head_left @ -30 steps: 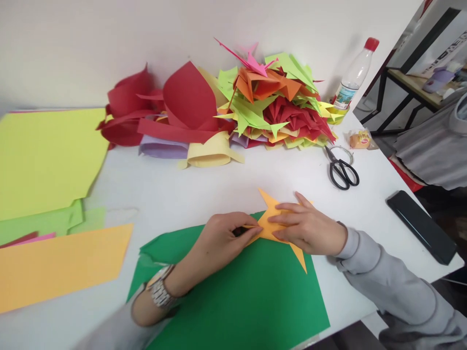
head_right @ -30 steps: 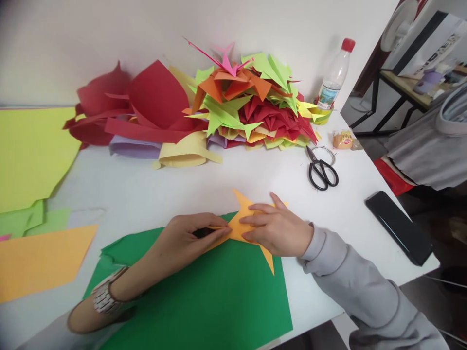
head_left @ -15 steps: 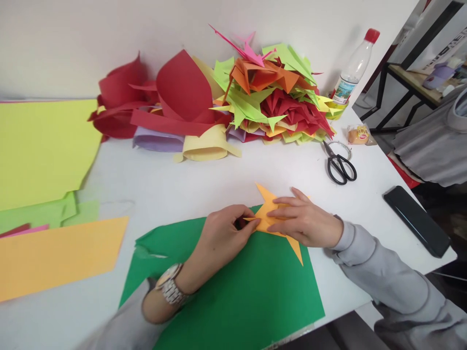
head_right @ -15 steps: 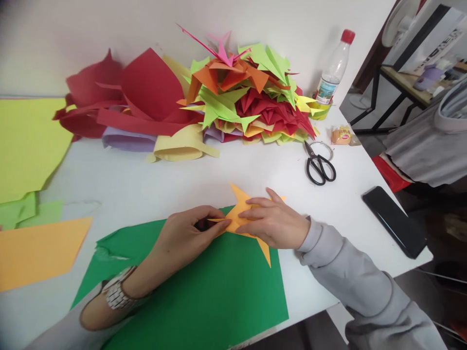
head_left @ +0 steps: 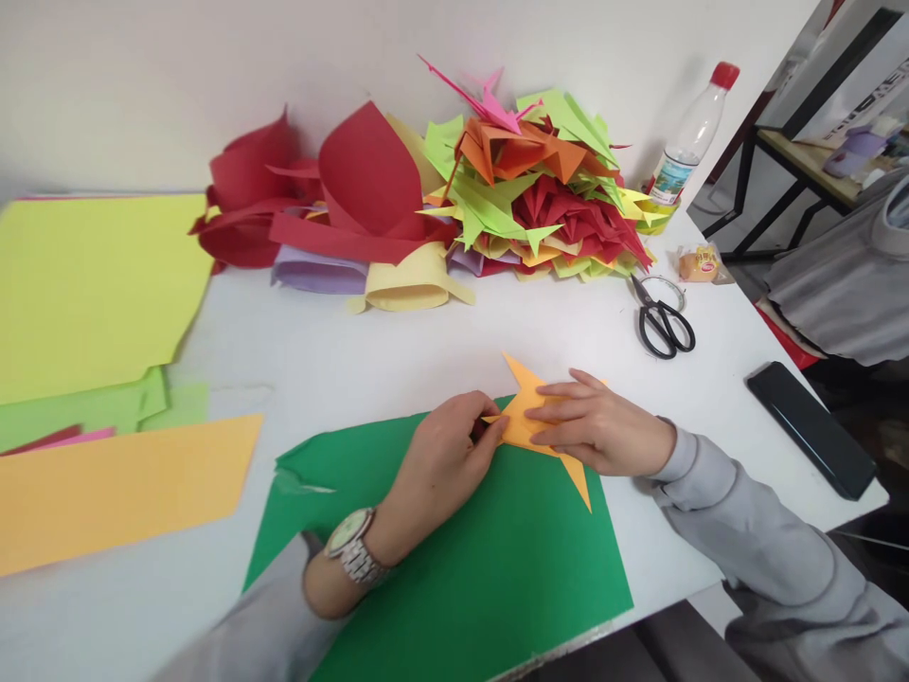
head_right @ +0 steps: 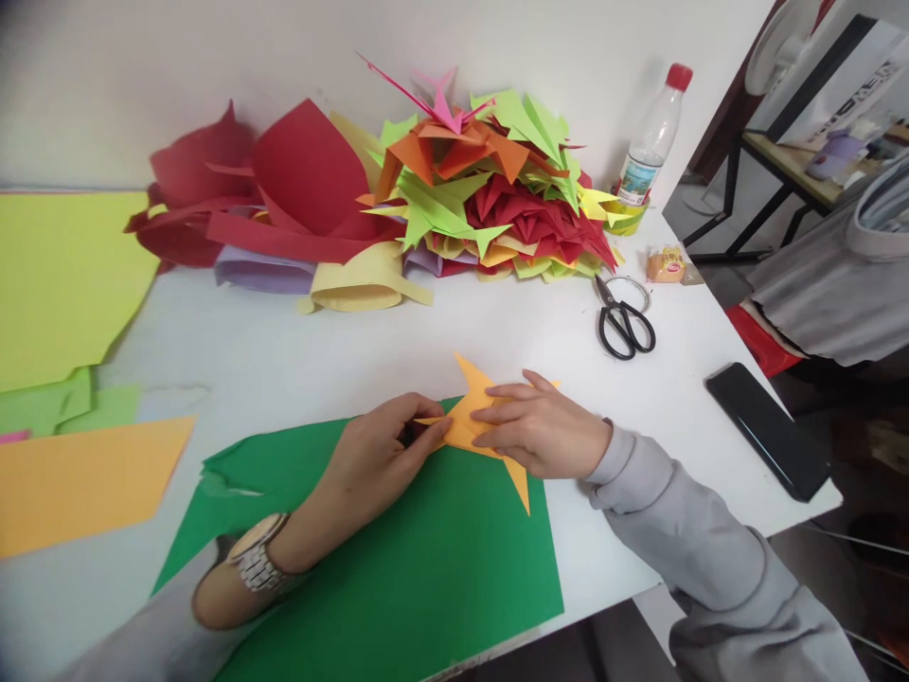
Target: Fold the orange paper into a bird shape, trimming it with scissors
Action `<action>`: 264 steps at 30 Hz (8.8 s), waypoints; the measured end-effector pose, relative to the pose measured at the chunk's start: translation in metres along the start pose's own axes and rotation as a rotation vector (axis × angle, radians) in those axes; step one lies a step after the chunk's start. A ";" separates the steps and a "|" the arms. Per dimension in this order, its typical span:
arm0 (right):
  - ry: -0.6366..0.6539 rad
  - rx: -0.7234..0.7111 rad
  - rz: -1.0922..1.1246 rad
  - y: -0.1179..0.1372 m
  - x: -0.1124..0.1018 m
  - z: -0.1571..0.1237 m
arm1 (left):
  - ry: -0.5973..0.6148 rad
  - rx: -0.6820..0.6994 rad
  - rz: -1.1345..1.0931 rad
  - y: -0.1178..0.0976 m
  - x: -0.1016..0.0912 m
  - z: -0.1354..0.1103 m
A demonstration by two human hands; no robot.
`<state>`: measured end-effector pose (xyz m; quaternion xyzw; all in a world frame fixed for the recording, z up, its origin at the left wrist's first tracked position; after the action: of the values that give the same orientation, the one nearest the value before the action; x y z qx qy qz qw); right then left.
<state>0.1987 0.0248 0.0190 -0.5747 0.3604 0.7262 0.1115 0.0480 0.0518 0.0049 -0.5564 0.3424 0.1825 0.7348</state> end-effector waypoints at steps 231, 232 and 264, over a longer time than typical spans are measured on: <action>-0.082 0.036 -0.368 0.046 0.014 -0.004 | -0.194 0.752 0.620 -0.065 0.015 -0.060; -0.077 0.024 -0.376 0.048 0.015 -0.003 | -0.195 0.757 0.628 -0.066 0.015 -0.060; -0.188 -0.045 -0.372 0.048 0.015 -0.006 | -0.257 0.662 0.732 -0.061 0.012 -0.062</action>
<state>0.1710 -0.0174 0.0239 -0.5633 0.2198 0.7515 0.2639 0.0775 -0.0275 0.0298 -0.1106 0.4613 0.3767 0.7956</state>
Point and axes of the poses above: each hand's wrist, its own z-axis towards the middle knuckle, its own x-axis out of the palm, y = z × x, the point moved 7 cm from there along z, towards the middle knuckle, and after that the axes turned 4 degrees about -y, right-handed, at the moved point
